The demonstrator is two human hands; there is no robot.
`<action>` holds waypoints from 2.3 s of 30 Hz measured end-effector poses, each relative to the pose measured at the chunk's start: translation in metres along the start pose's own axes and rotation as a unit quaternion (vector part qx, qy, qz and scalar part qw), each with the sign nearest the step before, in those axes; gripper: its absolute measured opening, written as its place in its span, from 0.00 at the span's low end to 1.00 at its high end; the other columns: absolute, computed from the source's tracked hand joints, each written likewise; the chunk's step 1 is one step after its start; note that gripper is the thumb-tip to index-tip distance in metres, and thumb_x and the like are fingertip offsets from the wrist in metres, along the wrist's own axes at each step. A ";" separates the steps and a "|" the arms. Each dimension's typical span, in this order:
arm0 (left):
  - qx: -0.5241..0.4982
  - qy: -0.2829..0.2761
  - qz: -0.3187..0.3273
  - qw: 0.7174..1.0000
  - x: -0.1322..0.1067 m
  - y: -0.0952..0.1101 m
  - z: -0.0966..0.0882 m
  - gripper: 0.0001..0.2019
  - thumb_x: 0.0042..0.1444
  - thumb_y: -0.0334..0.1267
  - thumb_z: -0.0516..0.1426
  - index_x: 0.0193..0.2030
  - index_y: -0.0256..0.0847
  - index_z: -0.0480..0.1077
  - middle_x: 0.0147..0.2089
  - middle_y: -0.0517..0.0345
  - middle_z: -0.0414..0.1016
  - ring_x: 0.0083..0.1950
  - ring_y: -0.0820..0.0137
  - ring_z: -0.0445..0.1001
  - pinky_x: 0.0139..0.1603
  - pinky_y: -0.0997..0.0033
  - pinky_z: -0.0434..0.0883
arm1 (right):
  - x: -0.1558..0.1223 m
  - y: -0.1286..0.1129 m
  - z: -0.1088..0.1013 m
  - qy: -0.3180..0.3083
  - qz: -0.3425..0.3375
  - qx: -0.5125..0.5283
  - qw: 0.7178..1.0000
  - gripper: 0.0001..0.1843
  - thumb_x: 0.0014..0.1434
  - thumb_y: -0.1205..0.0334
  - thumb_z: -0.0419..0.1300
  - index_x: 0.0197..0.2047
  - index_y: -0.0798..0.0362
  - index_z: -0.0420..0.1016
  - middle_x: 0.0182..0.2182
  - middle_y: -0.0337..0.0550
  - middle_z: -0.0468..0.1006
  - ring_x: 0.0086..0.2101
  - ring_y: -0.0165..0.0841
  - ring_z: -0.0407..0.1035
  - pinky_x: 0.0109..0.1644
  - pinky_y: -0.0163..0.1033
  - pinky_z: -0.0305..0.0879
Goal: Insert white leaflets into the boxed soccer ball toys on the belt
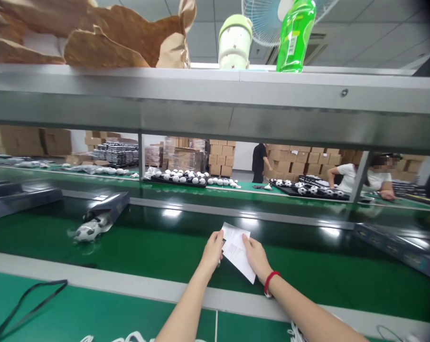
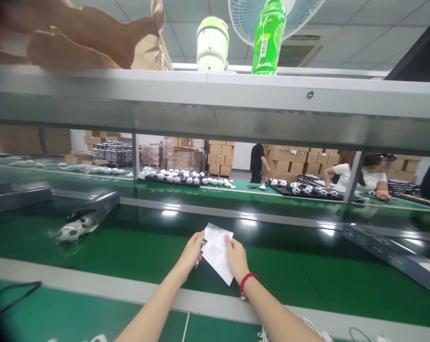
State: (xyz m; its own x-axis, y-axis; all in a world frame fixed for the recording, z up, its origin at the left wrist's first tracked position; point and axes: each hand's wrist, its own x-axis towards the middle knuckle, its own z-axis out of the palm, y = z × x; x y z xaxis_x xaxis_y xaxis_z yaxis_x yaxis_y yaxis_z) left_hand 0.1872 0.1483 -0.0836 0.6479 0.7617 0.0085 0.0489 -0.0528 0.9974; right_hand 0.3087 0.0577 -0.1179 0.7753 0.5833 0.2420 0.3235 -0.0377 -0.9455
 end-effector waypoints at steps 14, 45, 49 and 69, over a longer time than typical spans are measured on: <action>-0.028 0.036 0.016 0.999 0.010 -0.012 -0.003 0.16 0.65 0.35 0.39 0.58 0.37 0.51 0.57 0.41 0.64 0.36 0.74 0.74 0.24 0.80 0.64 | 0.015 0.013 -0.014 0.007 -0.012 -0.070 0.997 0.23 0.54 0.45 0.46 0.30 0.56 0.72 0.28 0.46 0.76 0.31 0.40 0.68 0.32 0.36 0.58; 0.234 0.023 0.038 0.971 0.003 -0.012 -0.011 0.08 0.58 0.28 0.41 0.42 0.41 0.53 0.38 0.53 0.69 0.34 0.68 0.69 0.32 0.73 0.60 | 0.011 0.009 -0.017 -0.037 -0.077 -0.119 0.989 0.20 0.59 0.45 0.45 0.32 0.52 0.67 0.17 0.34 0.65 0.18 0.29 0.55 0.22 0.32 0.50; 0.245 -0.058 0.066 0.966 -0.005 -0.012 -0.009 0.07 0.58 0.28 0.44 0.41 0.42 0.57 0.29 0.60 0.66 0.29 0.69 0.66 0.30 0.74 0.58 | 0.008 0.005 -0.012 -0.057 -0.090 -0.139 0.985 0.19 0.58 0.47 0.47 0.28 0.53 0.66 0.15 0.33 0.62 0.18 0.28 0.53 0.22 0.31 0.47; 0.223 -0.079 0.111 0.965 -0.002 -0.020 -0.011 0.11 0.60 0.30 0.44 0.50 0.41 0.54 0.34 0.55 0.72 0.28 0.69 0.70 0.30 0.74 0.61 | 0.007 0.007 -0.017 -0.076 -0.080 -0.114 0.987 0.21 0.58 0.43 0.47 0.31 0.52 0.67 0.16 0.35 0.67 0.17 0.29 0.57 0.21 0.32 0.49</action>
State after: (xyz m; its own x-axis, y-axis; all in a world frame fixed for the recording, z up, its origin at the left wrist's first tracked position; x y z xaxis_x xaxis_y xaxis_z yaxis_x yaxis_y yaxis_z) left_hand 0.1768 0.1550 -0.1024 0.7860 0.5939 0.1717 0.1958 -0.5027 0.8420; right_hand 0.3259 0.0477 -0.1192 0.6201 0.7108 0.3319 0.5616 -0.1068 -0.8205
